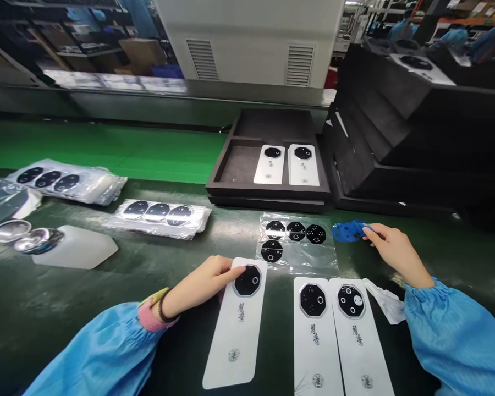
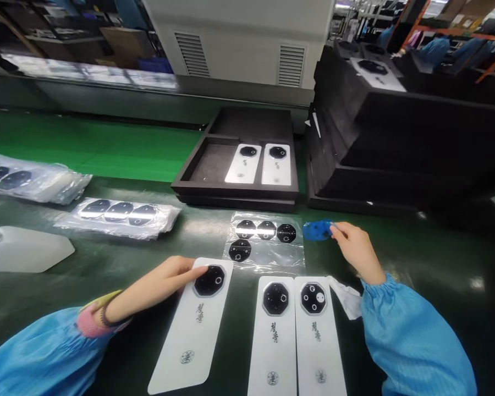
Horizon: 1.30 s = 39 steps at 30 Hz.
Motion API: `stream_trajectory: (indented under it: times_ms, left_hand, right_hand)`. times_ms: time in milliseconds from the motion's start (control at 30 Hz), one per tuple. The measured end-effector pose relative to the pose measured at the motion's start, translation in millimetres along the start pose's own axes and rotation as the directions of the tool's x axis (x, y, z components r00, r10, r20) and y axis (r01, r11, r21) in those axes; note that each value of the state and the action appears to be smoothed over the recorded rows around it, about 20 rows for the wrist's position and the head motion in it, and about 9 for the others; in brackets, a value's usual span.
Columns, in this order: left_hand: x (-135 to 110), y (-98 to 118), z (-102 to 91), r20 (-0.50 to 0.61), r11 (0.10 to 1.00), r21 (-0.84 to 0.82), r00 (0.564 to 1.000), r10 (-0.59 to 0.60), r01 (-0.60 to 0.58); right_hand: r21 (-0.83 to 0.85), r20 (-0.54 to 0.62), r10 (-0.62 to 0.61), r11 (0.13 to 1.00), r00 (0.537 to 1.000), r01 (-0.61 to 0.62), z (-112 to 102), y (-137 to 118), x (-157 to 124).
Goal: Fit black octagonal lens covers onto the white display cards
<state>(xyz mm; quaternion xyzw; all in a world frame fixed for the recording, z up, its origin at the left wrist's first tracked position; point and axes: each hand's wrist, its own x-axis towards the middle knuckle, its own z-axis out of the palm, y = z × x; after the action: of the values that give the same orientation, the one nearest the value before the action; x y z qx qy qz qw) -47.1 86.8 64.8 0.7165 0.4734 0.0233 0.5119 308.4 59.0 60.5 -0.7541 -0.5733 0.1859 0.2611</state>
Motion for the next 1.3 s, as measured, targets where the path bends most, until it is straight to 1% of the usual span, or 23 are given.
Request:
stream_trajectory:
  times_ms: [67, 167, 233, 267, 333, 367, 400, 433, 467, 533, 567, 600, 633, 733, 767, 867, 900, 933, 967, 1033, 1167, 1300]
  left_hand:
    - [-3.2, 4.8, -1.9, -0.039, 0.988, 0.15, 0.998, -0.044, 0.049]
    - [-5.9, 12.0, -3.9, -0.087, 0.936, 0.342, 0.995, -0.049, 0.076]
    - [-6.7, 15.4, -5.7, -0.134, 0.882, 0.46, 0.99, -0.041, 0.099]
    - [-7.2, 16.6, -6.3, -0.179, 0.846, 0.519, 0.983, -0.031, 0.121]
    - [-8.8, 19.1, -5.4, -0.291, 0.784, 0.603, 0.956, 0.044, 0.148]
    - [-10.0, 20.7, -3.1, -0.331, 0.77, 0.625, 0.936, 0.118, 0.124]
    - [-11.3, 23.0, 0.8, -0.347, 0.766, 0.639, 0.913, 0.215, 0.063]
    - [-12.7, 25.9, 6.4, -0.34, 0.761, 0.648, 0.882, 0.327, -0.033]
    - [-14.0, 29.7, 13.6, -0.311, 0.742, 0.654, 0.841, 0.442, -0.148]
    - [-16.1, 39.2, 32.0, -0.225, 0.657, 0.666, 0.744, 0.629, -0.354]
    - [-16.8, 44.6, 42.6, -0.171, 0.604, 0.672, 0.704, 0.689, -0.429]
    - [-17.1, 49.9, 53.8, -0.114, 0.56, 0.669, 0.677, 0.727, -0.488]
    - [-17.3, 54.9, 65.2, -0.055, 0.523, 0.66, 0.66, 0.749, -0.539]
    - [-15.6, 65.4, 99.1, 0.108, 0.441, 0.624, 0.63, 0.769, -0.645]
    - [-14.3, 67.1, 109.5, 0.157, 0.403, 0.617, 0.608, 0.778, -0.675]
    - [-8.4, 67.8, 134.6, 0.27, 0.253, 0.614, 0.5, 0.823, -0.747]
    - [-6.2, 67.1, 140.3, 0.291, 0.211, 0.624, 0.474, 0.831, -0.752]
    - [-4.3, 66.2, 144.5, 0.305, 0.181, 0.639, 0.463, 0.832, -0.747]
    - [-2.7, 65.1, 147.4, 0.314, 0.163, 0.658, 0.464, 0.828, -0.736]
    - [-1.0, 62.0, 149.6, 0.315, 0.148, 0.694, 0.482, 0.818, -0.705]
    - [-2.4, 52.3, 147.3, 0.321, 0.16, 0.701, 0.508, 0.799, -0.695]
    - [-7.1, 42.3, 142.9, 0.337, 0.174, 0.694, 0.53, 0.779, -0.698]
  right_hand:
    - [-0.018, -0.05, -0.047, 0.999, 0.998, 0.046, 0.0, 4.1, 0.2]
    - [-0.005, -0.114, -0.092, 0.996, 0.989, 0.092, -2.2, 7.5, -2.4]
    - [0.084, -0.099, -0.083, 0.992, 0.992, 0.091, -7.3, 6.3, -6.8]
    - [0.146, -0.069, -0.073, 0.986, 0.995, 0.082, -10.9, 4.5, -9.9]
    - [0.27, 0.028, -0.038, 0.962, 0.999, 0.029, -19.2, -1.4, -17.4]
    - [0.322, 0.071, -0.019, 0.947, 0.997, -0.005, -23.3, -5.1, -21.5]
    - [0.365, 0.101, -0.003, 0.93, 0.995, -0.034, -26.8, -8.8, -25.7]
    - [0.4, 0.115, 0.014, 0.915, 0.993, -0.059, -29.8, -12.3, -29.8]
    - [0.425, 0.122, 0.029, 0.902, 0.992, -0.078, -32.0, -15.4, -33.6]
    - [0.452, 0.132, 0.051, 0.886, 0.99, -0.106, -34.0, -19.0, -40.0]
    - [0.455, 0.147, 0.057, 0.883, 0.988, -0.119, -34.0, -19.3, -42.5]
    - [0.454, 0.17, 0.059, 0.881, 0.984, -0.131, -33.3, -18.7, -44.6]
    - [0.455, 0.193, 0.056, 0.879, 0.98, -0.14, -32.3, -17.3, -46.3]
    - [0.476, 0.227, 0.018, 0.87, 0.974, -0.127, -27.9, -11.0, -49.9]
    - [0.482, 0.227, 0.0, 0.869, 0.974, -0.113, -26.6, -9.1, -50.8]
    - [0.458, 0.242, -0.063, 0.887, 0.968, -0.057, -24.2, -7.0, -53.2]
    - [0.441, 0.252, -0.087, 0.897, 0.964, -0.034, -23.8, -7.3, -53.9]
    - [0.426, 0.264, -0.113, 0.905, 0.958, -0.011, -23.1, -7.6, -54.4]
    - [0.413, 0.279, -0.138, 0.91, 0.95, 0.01, -22.1, -7.8, -54.7]
    - [0.416, 0.328, -0.161, 0.91, 0.931, 0.011, -18.3, -7.1, -54.9]
    - [0.469, 0.447, -0.115, 0.875, 0.887, -0.123, -7.5, -1.5, -54.1]
    - [0.46, 0.471, -0.063, 0.868, 0.88, -0.185, -5.5, -0.1, -54.7]
